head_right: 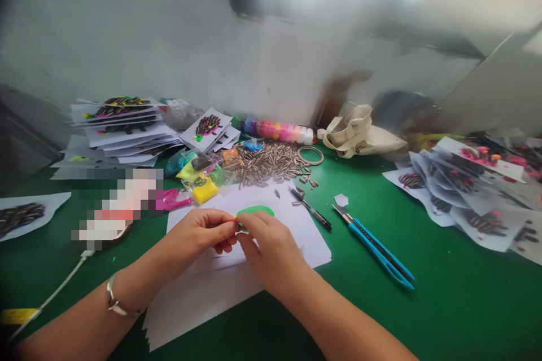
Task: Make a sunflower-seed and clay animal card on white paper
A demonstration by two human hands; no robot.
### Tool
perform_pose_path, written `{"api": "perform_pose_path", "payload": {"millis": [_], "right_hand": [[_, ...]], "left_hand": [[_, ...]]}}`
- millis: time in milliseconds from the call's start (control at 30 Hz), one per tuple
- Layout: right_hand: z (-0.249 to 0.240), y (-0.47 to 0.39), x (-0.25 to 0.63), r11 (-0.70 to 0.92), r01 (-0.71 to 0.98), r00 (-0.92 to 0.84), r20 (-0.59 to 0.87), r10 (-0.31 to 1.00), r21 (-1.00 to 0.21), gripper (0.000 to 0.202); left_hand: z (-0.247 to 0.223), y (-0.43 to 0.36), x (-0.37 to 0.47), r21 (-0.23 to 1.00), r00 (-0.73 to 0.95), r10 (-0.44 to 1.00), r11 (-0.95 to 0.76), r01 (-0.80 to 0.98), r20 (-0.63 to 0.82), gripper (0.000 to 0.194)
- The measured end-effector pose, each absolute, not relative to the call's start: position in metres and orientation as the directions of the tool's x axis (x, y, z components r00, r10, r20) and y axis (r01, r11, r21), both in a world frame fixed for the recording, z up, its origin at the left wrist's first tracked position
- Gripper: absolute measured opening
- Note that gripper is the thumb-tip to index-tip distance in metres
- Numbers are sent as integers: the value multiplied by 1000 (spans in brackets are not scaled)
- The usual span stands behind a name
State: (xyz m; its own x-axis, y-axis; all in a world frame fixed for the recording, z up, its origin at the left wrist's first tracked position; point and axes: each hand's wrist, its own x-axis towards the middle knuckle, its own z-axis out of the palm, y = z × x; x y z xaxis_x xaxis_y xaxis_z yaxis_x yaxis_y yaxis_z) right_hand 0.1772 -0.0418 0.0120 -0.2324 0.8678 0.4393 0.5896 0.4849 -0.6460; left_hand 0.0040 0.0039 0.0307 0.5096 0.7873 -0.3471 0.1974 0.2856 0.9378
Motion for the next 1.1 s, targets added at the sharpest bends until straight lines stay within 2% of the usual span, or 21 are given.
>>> {"api": "perform_pose_path", "payload": {"millis": [100,200,367,667,967,1100], "right_hand": [[14,-40,178,458,582,-210,419,883,-672,16],[15,-38,183,437,593,-189,410,892,-677,16],[14,-35,194,407,670,-169,406,898,-621,18],[3,-33,195,401,721,-240,340,909,-564,20],[-4,-36,192,432,787,-308,326,894,-441,25],[-4,-37,189,430,807,-314,323,893,-405,25]], "left_hand": [[33,4,2,931,522,771,298,210,-365,35],[35,8,-2,944,483,816,227,239,-319,37],[32,18,-9,944,360,904,120,307,-231,31],[22,22,-13,912,377,912,-6,410,-163,33],[23,22,-12,804,379,924,-184,565,-54,36],[23,20,-12,710,384,922,-295,639,37,35]]}}
